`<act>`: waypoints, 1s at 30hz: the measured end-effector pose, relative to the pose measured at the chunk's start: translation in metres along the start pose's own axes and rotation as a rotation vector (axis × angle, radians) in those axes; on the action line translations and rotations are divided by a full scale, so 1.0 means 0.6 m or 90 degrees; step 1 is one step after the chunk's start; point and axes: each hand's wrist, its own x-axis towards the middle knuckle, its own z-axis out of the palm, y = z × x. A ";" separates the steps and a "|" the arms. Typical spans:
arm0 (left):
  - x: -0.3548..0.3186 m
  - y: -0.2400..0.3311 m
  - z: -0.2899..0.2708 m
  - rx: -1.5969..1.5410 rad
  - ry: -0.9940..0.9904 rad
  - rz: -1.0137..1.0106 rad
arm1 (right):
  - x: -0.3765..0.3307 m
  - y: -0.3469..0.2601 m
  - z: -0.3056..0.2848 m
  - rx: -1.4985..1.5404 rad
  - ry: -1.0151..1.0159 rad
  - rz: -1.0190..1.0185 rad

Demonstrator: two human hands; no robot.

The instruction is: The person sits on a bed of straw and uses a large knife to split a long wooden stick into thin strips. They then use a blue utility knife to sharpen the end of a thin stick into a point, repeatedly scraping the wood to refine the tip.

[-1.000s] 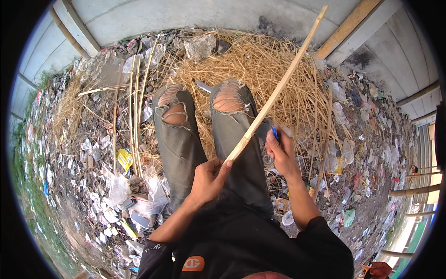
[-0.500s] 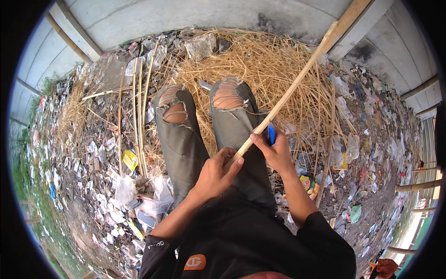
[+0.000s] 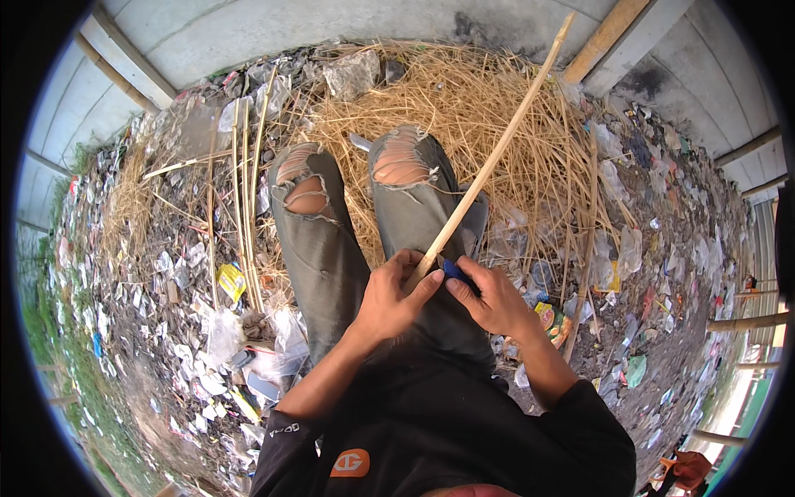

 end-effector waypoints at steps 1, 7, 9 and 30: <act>-0.001 -0.003 0.000 -0.021 0.000 0.006 | -0.002 0.006 0.004 -0.023 -0.013 -0.007; -0.001 -0.004 0.001 0.052 0.016 -0.001 | 0.004 0.004 0.009 -0.047 -0.032 0.025; 0.000 -0.003 0.001 0.080 0.024 0.013 | 0.006 0.002 0.014 -0.060 -0.021 0.031; -0.002 0.004 0.003 0.171 0.038 0.015 | 0.003 -0.028 0.040 -0.263 0.032 0.144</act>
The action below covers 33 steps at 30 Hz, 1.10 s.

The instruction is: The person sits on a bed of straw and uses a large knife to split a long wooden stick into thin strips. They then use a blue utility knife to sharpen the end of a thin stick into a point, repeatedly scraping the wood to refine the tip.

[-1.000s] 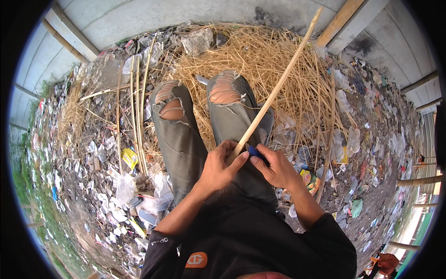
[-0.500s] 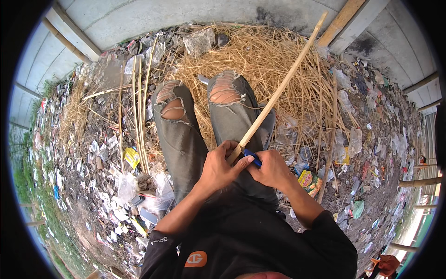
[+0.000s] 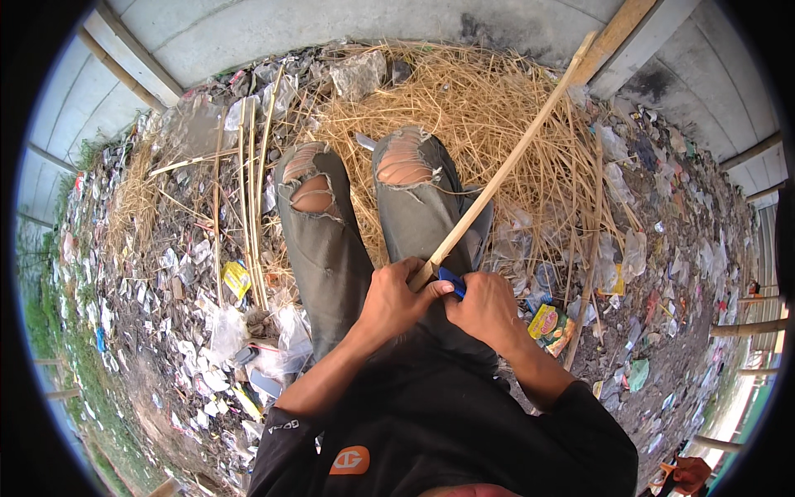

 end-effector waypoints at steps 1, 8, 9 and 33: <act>-0.001 0.000 0.002 -0.010 0.010 0.007 | -0.008 0.009 0.007 0.019 0.018 -0.031; 0.005 0.006 -0.007 -0.014 -0.044 -0.040 | -0.020 0.044 -0.045 0.407 -0.170 -0.052; 0.005 0.009 -0.007 -0.017 -0.050 -0.035 | -0.020 0.044 -0.051 0.433 -0.216 -0.010; -0.001 -0.023 0.002 0.041 -0.019 0.023 | -0.015 0.036 0.014 0.310 -0.083 -0.062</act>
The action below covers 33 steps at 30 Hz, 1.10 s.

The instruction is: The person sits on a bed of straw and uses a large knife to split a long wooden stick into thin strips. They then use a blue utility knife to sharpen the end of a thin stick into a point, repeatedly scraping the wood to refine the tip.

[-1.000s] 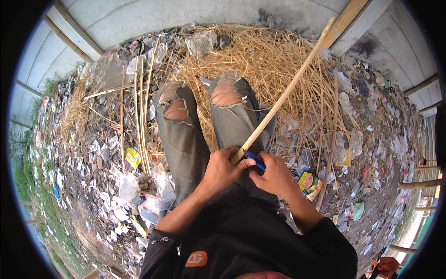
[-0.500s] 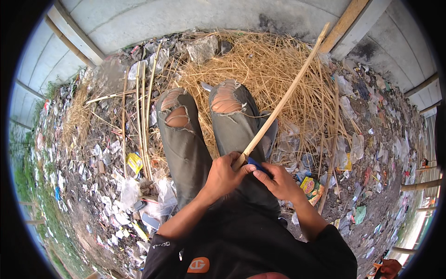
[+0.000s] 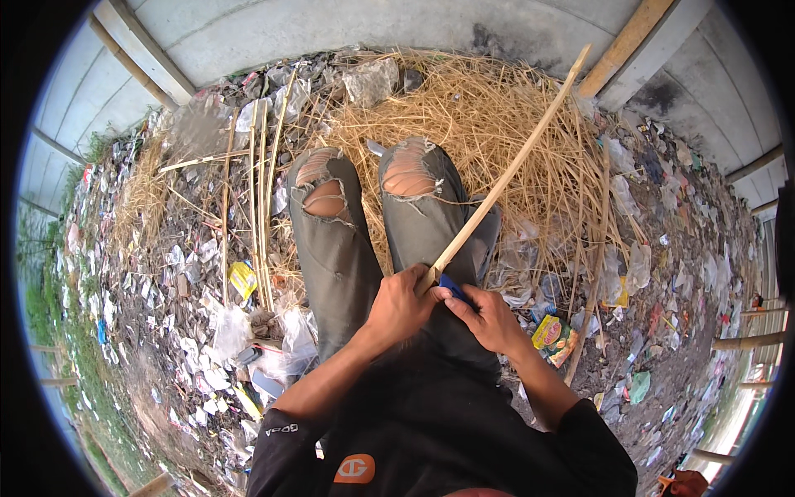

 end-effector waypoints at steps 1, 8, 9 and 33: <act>0.000 -0.001 0.000 -0.003 0.004 0.004 | 0.001 -0.002 0.001 -0.004 -0.001 0.002; 0.004 0.001 -0.005 0.019 -0.006 -0.029 | 0.002 0.010 0.019 -0.032 0.042 -0.016; 0.005 -0.001 -0.004 0.023 -0.004 -0.033 | 0.003 0.007 0.018 -0.006 0.031 0.001; 0.004 -0.021 -0.006 -0.056 -0.018 0.017 | 0.001 -0.009 -0.023 0.120 -0.119 0.098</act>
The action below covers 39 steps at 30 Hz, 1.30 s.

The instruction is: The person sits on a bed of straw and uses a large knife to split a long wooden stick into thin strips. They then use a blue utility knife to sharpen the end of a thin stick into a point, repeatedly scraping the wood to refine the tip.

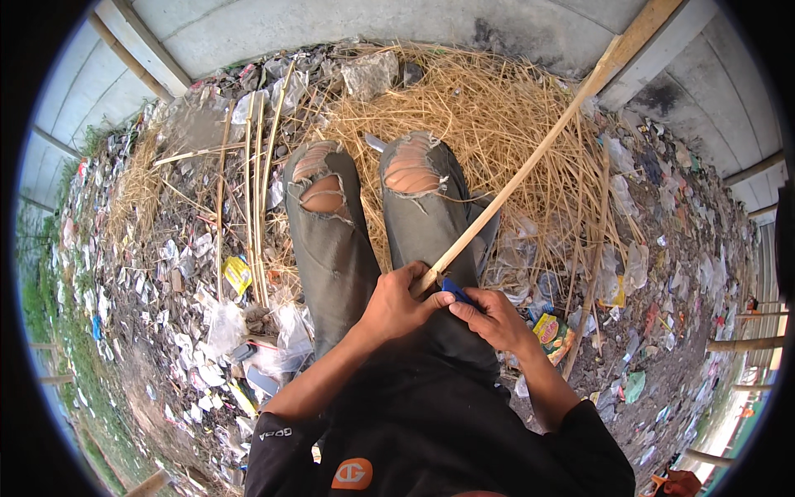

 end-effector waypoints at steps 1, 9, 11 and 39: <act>0.000 0.000 -0.001 -0.002 -0.001 -0.002 | 0.002 0.004 -0.002 -0.012 -0.006 -0.009; 0.002 0.002 -0.010 0.005 -0.031 -0.020 | 0.009 0.001 -0.004 -0.006 -0.035 -0.021; 0.002 0.002 -0.009 0.005 -0.026 -0.014 | 0.010 0.003 -0.002 -0.018 -0.028 -0.027; 0.007 0.013 0.000 0.020 -0.011 -0.036 | -0.008 0.012 0.030 -0.097 0.176 -0.113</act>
